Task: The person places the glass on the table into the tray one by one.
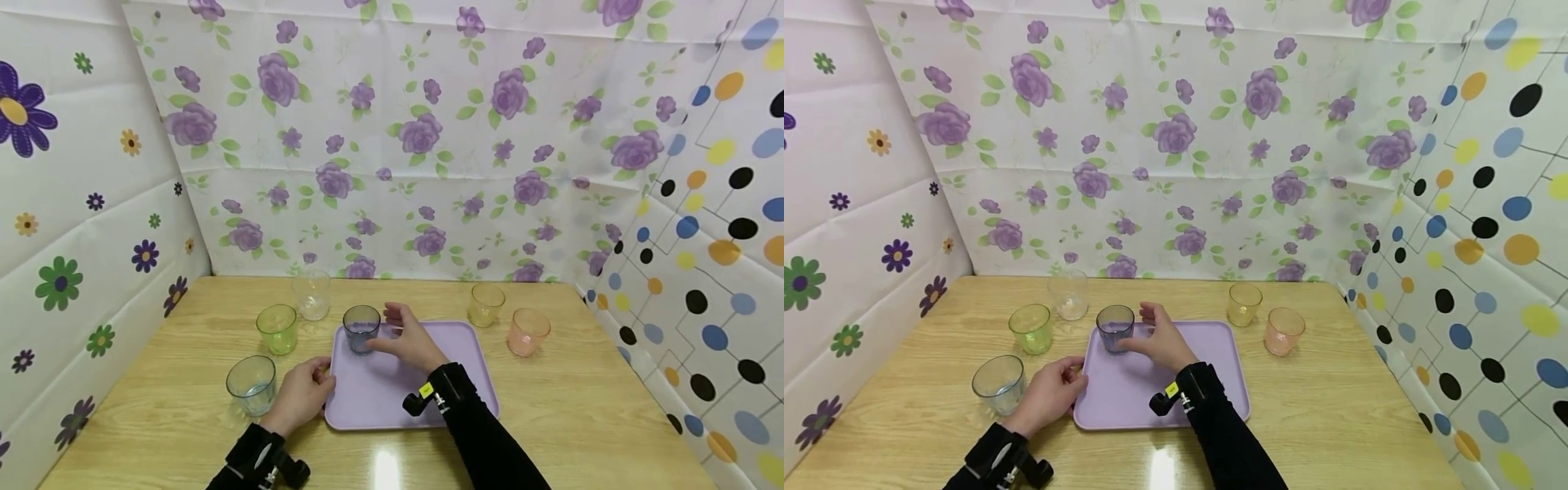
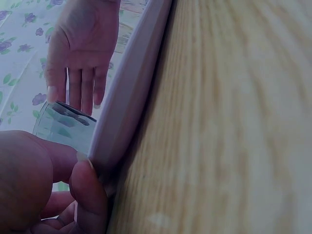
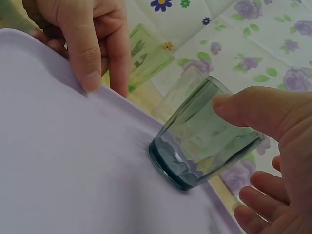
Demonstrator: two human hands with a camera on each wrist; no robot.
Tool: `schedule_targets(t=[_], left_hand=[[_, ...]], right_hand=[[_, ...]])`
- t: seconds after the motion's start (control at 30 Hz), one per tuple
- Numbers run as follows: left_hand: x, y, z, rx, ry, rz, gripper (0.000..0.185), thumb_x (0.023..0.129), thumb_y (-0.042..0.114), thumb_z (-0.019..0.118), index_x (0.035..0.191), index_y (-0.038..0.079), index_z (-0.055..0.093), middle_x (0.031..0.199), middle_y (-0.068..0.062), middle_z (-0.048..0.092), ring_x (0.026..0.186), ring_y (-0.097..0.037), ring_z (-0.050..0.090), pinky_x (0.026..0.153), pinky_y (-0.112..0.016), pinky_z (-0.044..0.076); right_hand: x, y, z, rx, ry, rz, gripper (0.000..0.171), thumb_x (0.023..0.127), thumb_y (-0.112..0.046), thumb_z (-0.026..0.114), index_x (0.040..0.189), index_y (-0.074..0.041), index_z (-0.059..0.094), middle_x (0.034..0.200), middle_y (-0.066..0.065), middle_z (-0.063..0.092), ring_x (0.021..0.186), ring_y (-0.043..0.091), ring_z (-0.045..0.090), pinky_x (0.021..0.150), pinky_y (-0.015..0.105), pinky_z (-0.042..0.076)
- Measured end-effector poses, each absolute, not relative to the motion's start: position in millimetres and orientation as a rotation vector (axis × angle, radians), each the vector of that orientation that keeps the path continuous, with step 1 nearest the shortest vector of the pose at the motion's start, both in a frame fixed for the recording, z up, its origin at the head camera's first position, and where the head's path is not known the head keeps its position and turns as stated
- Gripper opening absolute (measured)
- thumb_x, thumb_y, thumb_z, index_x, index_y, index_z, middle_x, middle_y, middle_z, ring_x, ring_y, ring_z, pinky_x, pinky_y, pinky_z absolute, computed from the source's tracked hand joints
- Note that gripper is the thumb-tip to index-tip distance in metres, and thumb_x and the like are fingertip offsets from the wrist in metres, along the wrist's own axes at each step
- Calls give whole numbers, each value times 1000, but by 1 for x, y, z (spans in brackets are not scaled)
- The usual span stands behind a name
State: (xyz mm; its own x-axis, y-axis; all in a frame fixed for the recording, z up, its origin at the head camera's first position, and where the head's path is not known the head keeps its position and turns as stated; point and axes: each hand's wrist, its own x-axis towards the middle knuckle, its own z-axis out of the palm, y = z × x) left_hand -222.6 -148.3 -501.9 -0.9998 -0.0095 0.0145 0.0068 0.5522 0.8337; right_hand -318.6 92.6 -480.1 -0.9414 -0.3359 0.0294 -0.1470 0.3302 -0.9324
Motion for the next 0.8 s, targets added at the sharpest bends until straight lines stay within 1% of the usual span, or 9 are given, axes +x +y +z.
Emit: schedule_targets(t=[0.1,0.17,0.33,0.43,0.6,0.8], left_hand=[[-222,-148,-502,4,-2759,-1472,44,100,7,67,142,-8,67,83,-5,62,51,-13,60,44,-26,50],[-222,-148,-502,6,-2762,-1466,44,100,7,67,142,-8,67,83,-5,62,51,-13,60,44,-26,49],[-223,-148,-503,9,-2765,-1451,44,100,7,68,141,-7,67,84,-4,63,53,-13,59,45,-25,48],[-223,-148,-503,9,-2765,-1442,44,100,8,68,141,-7,67,84,-4,62,54,-13,58,45,-25,47],[-223,-148,-502,8,-2758,-1450,44,100,7,68,141,-8,67,84,-5,62,54,-13,59,45,-25,49],[-223,-148,-502,7,-2756,-1464,44,100,8,67,141,-8,67,84,-5,62,53,-13,60,45,-26,51]], right_hand=[[-318,97,-479,-429,2411,-1683,100,88,-32,95,168,-12,37,166,16,48,154,39,49,130,54,42],[-317,101,-479,-440,2409,-1687,101,88,-33,95,168,-10,37,166,17,48,153,40,49,130,56,42],[-316,107,-479,-466,2408,-1698,99,90,-31,93,168,-8,36,168,20,47,154,38,49,131,55,40],[-313,111,-477,-463,2415,-1702,97,90,-30,93,168,-10,37,168,18,47,155,36,49,132,53,40],[-309,118,-475,-476,2445,-1692,95,91,-31,92,167,-10,38,167,14,48,156,35,49,132,53,40],[-303,131,-474,-485,2460,-1696,95,92,-30,92,167,-9,38,167,17,49,155,36,49,132,53,40]])
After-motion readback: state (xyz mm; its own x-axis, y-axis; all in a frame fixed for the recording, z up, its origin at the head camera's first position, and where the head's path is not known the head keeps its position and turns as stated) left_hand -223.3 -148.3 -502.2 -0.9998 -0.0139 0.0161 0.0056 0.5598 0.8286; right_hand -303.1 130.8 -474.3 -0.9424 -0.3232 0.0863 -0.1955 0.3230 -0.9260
